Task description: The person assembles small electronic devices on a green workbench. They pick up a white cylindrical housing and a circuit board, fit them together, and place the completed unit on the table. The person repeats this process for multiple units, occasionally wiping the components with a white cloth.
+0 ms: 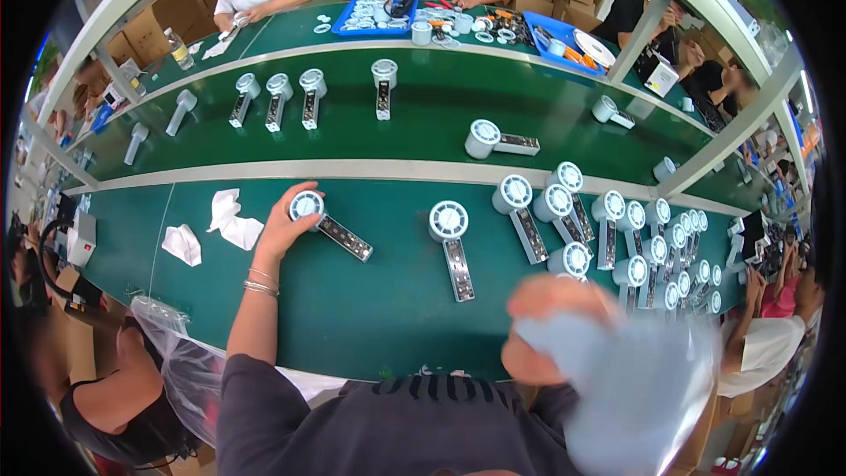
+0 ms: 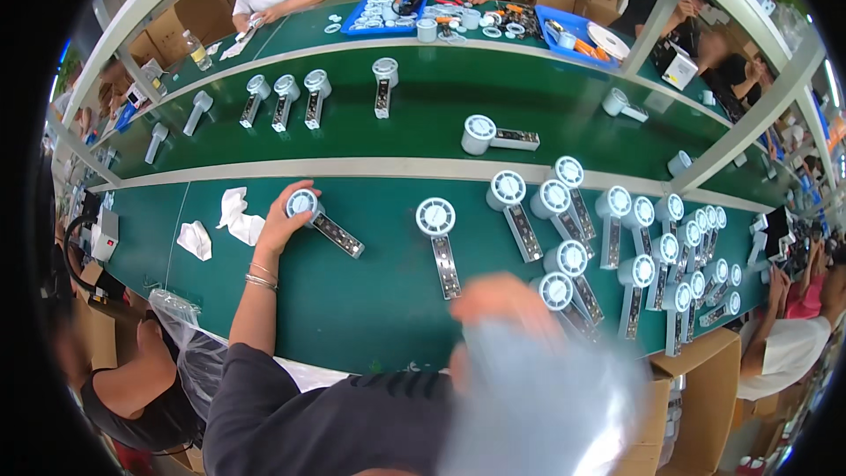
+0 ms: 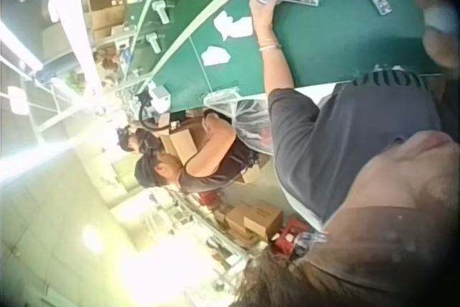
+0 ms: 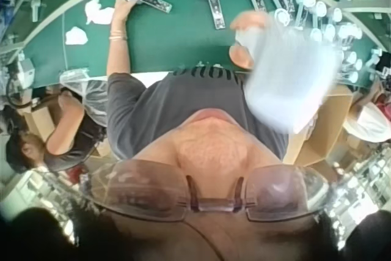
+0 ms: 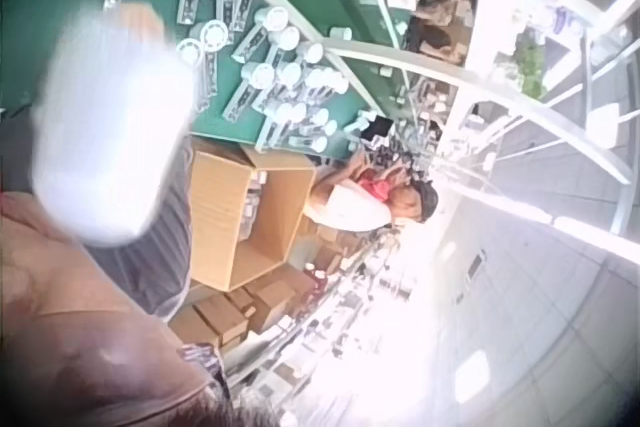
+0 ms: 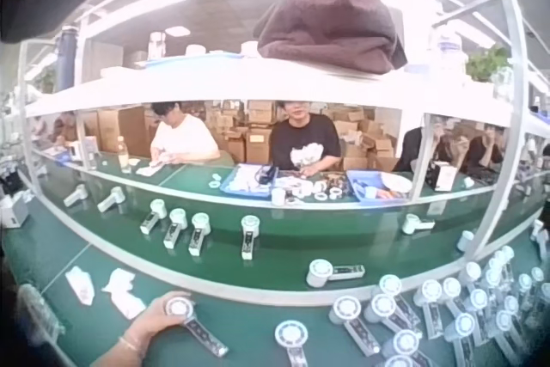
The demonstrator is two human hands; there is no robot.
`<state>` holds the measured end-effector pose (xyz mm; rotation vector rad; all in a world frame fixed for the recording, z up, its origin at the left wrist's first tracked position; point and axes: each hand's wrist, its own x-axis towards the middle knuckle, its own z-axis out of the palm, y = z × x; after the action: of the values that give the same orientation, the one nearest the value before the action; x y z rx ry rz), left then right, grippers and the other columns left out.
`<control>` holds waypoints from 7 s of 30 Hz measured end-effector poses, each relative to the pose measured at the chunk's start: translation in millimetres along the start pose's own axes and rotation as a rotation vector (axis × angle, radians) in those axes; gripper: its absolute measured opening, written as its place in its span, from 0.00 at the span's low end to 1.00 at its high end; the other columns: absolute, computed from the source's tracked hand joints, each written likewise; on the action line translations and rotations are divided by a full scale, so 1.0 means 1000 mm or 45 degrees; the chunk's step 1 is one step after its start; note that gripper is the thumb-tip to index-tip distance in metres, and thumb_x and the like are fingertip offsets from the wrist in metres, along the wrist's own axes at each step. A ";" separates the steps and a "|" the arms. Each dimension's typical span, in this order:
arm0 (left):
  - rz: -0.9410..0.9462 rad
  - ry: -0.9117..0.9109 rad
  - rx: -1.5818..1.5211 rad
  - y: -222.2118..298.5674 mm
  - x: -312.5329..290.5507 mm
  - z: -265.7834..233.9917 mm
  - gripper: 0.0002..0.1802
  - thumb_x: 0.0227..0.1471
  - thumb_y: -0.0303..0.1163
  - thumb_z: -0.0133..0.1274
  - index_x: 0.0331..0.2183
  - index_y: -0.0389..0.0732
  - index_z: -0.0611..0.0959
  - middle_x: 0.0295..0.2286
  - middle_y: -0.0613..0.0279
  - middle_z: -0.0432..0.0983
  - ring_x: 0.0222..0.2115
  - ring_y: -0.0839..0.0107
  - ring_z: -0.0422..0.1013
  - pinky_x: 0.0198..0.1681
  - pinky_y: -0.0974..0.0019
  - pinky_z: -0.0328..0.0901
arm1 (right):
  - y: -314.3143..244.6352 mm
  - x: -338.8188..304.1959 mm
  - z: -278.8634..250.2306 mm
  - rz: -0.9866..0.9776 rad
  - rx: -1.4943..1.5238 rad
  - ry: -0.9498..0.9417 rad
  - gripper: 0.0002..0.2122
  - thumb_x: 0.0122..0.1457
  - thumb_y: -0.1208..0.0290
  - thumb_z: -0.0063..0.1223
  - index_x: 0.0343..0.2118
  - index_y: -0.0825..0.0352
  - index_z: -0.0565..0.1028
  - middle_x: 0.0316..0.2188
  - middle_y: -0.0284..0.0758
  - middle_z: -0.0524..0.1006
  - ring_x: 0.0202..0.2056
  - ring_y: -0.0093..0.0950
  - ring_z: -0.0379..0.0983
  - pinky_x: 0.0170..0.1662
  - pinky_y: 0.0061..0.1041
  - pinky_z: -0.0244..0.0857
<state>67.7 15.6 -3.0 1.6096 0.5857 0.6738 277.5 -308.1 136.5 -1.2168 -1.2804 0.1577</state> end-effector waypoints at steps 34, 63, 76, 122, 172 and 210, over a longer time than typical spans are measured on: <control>-0.044 -0.073 -0.080 0.003 0.004 -0.001 0.24 0.38 0.28 0.55 0.42 0.36 0.74 0.35 0.59 0.75 0.36 0.73 0.70 0.41 0.72 0.64 | -0.025 0.022 -0.001 -0.729 0.096 0.738 0.23 0.55 0.61 0.50 0.49 0.67 0.61 0.32 0.37 0.70 0.27 0.26 0.70 0.25 0.22 0.66; -0.049 -0.069 -0.012 0.008 0.000 0.001 0.27 0.34 0.32 0.56 0.42 0.35 0.75 0.36 0.58 0.75 0.36 0.73 0.70 0.42 0.72 0.64 | 0.022 0.044 0.028 -0.136 0.178 -0.111 0.26 0.51 0.73 0.56 0.51 0.76 0.60 0.34 0.45 0.72 0.30 0.34 0.72 0.32 0.26 0.66; -0.065 -0.087 -0.060 0.010 0.009 -0.004 0.24 0.37 0.28 0.56 0.42 0.35 0.74 0.36 0.58 0.75 0.37 0.73 0.70 0.42 0.72 0.64 | 0.007 0.050 0.025 -1.060 0.098 1.023 0.17 0.58 0.62 0.43 0.43 0.70 0.69 0.28 0.38 0.68 0.20 0.27 0.67 0.17 0.22 0.60; -0.046 -0.088 -0.059 0.006 -0.001 -0.006 0.23 0.38 0.26 0.55 0.42 0.35 0.75 0.36 0.59 0.75 0.36 0.73 0.70 0.41 0.71 0.65 | -0.001 0.036 0.020 -1.135 0.355 1.027 0.22 0.56 0.56 0.51 0.40 0.73 0.63 0.27 0.42 0.69 0.25 0.30 0.69 0.26 0.22 0.66; -0.167 0.071 -1.244 0.098 0.018 0.125 0.30 0.47 0.37 0.57 0.49 0.33 0.71 0.42 0.44 0.71 0.41 0.60 0.69 0.46 0.60 0.62 | 0.067 0.044 0.069 0.409 0.060 -0.152 0.35 0.46 0.71 0.56 0.55 0.72 0.49 0.41 0.53 0.67 0.40 0.45 0.68 0.40 0.37 0.64; 0.360 -0.459 1.322 0.111 0.168 0.086 0.14 0.33 0.31 0.57 0.29 0.40 0.82 0.31 0.54 0.73 0.35 0.56 0.70 0.40 0.58 0.66 | -0.037 -0.009 -0.103 0.450 -0.625 -0.239 0.22 0.46 0.71 0.62 0.45 0.69 0.69 0.36 0.40 0.74 0.38 0.31 0.71 0.40 0.29 0.67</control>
<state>246.9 59.4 115.4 2.7473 0.4543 0.2368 336.0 -391.7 178.4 -1.8870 -1.2959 0.2253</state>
